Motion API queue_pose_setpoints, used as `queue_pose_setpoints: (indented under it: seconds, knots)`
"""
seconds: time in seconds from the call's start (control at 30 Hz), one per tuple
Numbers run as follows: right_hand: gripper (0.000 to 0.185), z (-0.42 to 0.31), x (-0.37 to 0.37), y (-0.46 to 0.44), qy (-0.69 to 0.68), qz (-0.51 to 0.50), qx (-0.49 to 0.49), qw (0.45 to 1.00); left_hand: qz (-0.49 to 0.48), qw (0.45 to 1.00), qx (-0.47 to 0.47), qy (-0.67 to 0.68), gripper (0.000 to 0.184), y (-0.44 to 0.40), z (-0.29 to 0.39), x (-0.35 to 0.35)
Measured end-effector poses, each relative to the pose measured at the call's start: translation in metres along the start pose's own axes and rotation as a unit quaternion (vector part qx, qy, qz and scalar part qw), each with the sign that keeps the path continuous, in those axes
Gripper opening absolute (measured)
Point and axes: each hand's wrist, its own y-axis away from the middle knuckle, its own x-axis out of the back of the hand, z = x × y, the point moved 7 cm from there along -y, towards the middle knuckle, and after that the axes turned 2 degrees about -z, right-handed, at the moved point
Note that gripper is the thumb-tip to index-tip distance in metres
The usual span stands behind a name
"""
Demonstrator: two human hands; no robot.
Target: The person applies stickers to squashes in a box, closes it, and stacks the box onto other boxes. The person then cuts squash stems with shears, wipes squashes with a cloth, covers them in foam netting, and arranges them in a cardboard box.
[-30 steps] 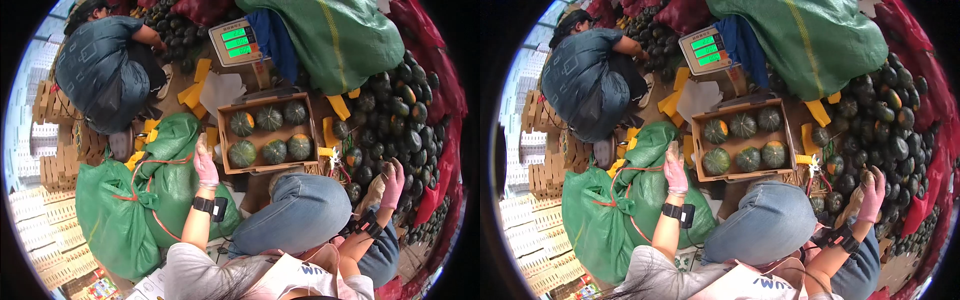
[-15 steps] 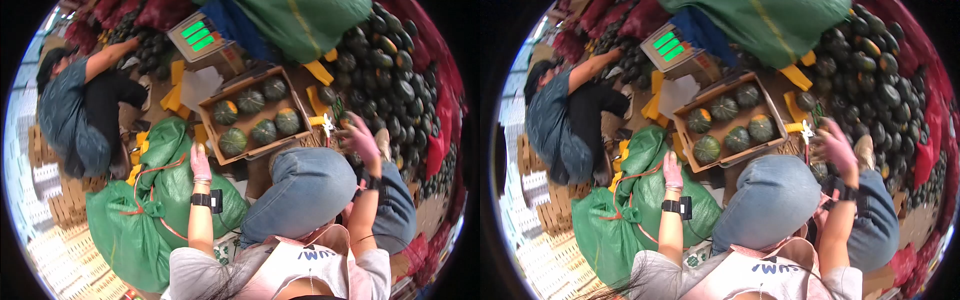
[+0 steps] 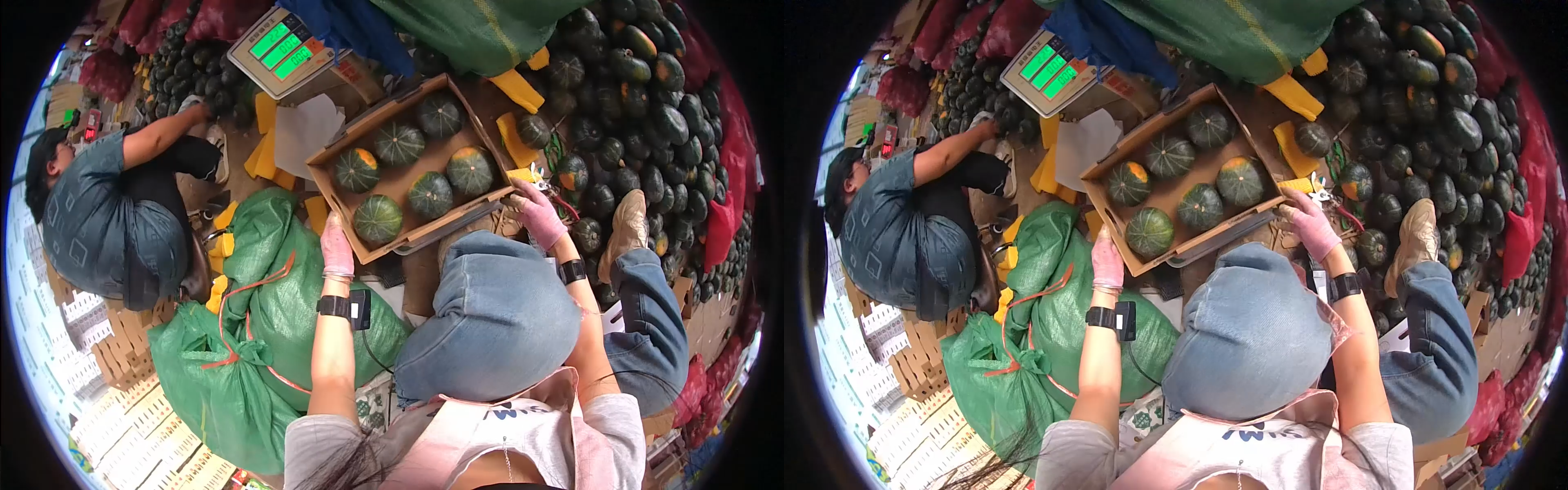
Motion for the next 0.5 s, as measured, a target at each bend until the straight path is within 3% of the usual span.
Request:
queue_pose_setpoints:
  seconds: [0.07,0.1,0.13,0.2,0.23,0.3,0.33,0.4,0.47,0.5]
  knots:
    - [0.044,0.012,0.011,-0.009,-0.014,-0.012,-0.003,1.000,0.045,0.994,0.013,-0.099,0.058,-0.003,0.005,-0.013]
    - [0.044,0.015,0.023,-0.009,-0.022,-0.010,0.000,1.000,0.071,0.935,-0.123,-0.325,0.074,0.011,0.051,-0.029]
    - [0.042,0.013,0.026,-0.003,-0.033,0.026,0.000,0.999,0.040,0.924,-0.243,-0.293,0.077,0.020,0.094,-0.050]
    - [0.037,0.025,0.050,0.002,-0.092,0.128,-0.018,0.987,-0.077,0.897,-0.314,-0.302,0.076,0.034,0.140,-0.098]
    - [0.030,0.035,0.065,0.003,-0.140,0.163,-0.019,0.976,-0.162,0.905,-0.271,-0.287,0.072,0.032,0.137,-0.121]
    - [0.025,0.052,0.097,0.015,-0.166,0.251,0.001,0.954,-0.241,0.866,-0.193,-0.392,0.079,0.018,0.112,-0.160]
    - [0.025,0.060,0.110,0.021,-0.192,0.285,0.024,0.939,-0.269,0.838,-0.146,-0.451,0.083,0.012,0.100,-0.175]
    - [0.024,0.071,0.131,0.034,-0.154,0.379,0.035,0.912,-0.246,0.832,-0.123,-0.482,0.089,0.004,0.090,-0.188]
    - [0.021,0.087,0.154,0.037,-0.006,0.453,0.018,0.891,-0.251,0.833,-0.110,-0.481,0.089,0.000,0.098,-0.194]
    - [0.020,0.087,0.157,0.036,0.083,0.491,0.058,0.865,-0.245,0.837,-0.131,-0.473,0.088,0.000,0.099,-0.195]
